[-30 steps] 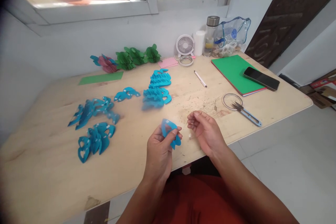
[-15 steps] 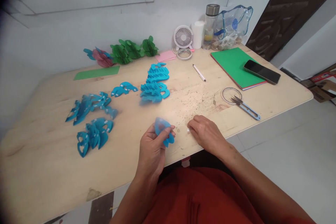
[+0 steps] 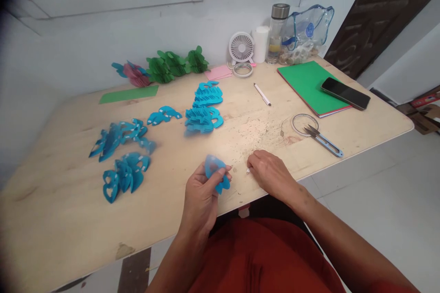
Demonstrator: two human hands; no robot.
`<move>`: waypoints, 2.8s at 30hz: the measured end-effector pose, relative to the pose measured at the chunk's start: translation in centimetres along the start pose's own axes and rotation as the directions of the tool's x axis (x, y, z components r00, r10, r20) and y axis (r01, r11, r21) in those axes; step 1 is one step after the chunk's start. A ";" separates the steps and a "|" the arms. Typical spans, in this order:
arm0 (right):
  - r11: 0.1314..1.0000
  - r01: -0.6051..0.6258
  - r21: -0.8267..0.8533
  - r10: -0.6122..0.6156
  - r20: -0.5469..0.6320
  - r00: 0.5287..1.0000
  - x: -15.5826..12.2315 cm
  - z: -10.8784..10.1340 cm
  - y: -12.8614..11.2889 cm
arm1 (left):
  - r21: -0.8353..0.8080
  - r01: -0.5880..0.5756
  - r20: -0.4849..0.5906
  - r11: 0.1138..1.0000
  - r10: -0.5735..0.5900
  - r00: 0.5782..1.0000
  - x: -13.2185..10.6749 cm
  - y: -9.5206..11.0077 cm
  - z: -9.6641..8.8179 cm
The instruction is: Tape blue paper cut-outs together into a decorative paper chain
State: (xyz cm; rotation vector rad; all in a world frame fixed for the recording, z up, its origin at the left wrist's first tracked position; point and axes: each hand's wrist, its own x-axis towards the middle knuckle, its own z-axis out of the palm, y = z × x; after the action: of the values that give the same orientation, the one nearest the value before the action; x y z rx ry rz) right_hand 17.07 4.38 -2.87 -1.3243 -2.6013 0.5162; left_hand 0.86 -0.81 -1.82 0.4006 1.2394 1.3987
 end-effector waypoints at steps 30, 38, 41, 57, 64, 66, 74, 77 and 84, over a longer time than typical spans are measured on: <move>0.887 -0.009 0.461 0.105 -0.182 0.978 -0.6 -1.5 -3.2 | 0.066 -0.023 -0.044 0.998 0.026 0.999 -0.5 -0.7 1.1; 0.872 -0.055 0.487 0.160 -0.177 0.971 -0.8 -1.4 -3.0 | 0.107 -0.065 -0.029 0.992 0.068 0.997 -0.9 -0.4 1.3; 0.877 -0.057 0.477 0.152 -0.161 0.975 -0.8 -1.3 -3.1 | 0.121 -0.071 -0.026 0.990 0.075 0.997 -0.9 -0.3 1.4; 0.805 -0.174 0.567 0.311 -0.153 0.938 -0.7 -1.6 -3.1 | 0.126 -0.025 0.000 0.992 0.026 1.000 -0.9 -0.2 1.0; 0.684 -0.069 0.726 0.217 -0.112 0.970 -0.5 -1.7 -3.5 | 0.144 -0.028 0.024 0.989 0.025 0.999 -0.5 -0.4 1.1; 0.675 -0.046 0.737 0.179 -0.103 0.978 -0.3 -1.7 -3.7 | 0.180 -0.078 0.045 0.981 0.072 0.996 -0.5 -0.5 1.1; 0.691 -0.113 0.714 0.278 -0.118 0.953 0.5 -1.4 -3.9 | 0.211 -0.084 0.183 0.974 0.045 0.982 -0.8 -0.6 1.3; 0.652 -0.154 0.742 0.331 -0.096 0.939 0.5 -1.7 -3.6 | 0.155 0.020 0.200 0.988 -0.052 0.978 -1.0 -0.5 1.0; 0.556 -0.186 0.810 0.378 -0.048 0.924 0.5 -1.5 -2.9 | 0.045 0.148 0.213 0.988 -0.154 0.965 -1.3 -0.1 0.0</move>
State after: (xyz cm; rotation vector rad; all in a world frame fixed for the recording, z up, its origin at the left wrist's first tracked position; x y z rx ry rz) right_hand 15.09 3.55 -0.37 -1.3264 -1.5788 1.3127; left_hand 1.24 -2.00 -1.40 0.4561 1.0896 1.1754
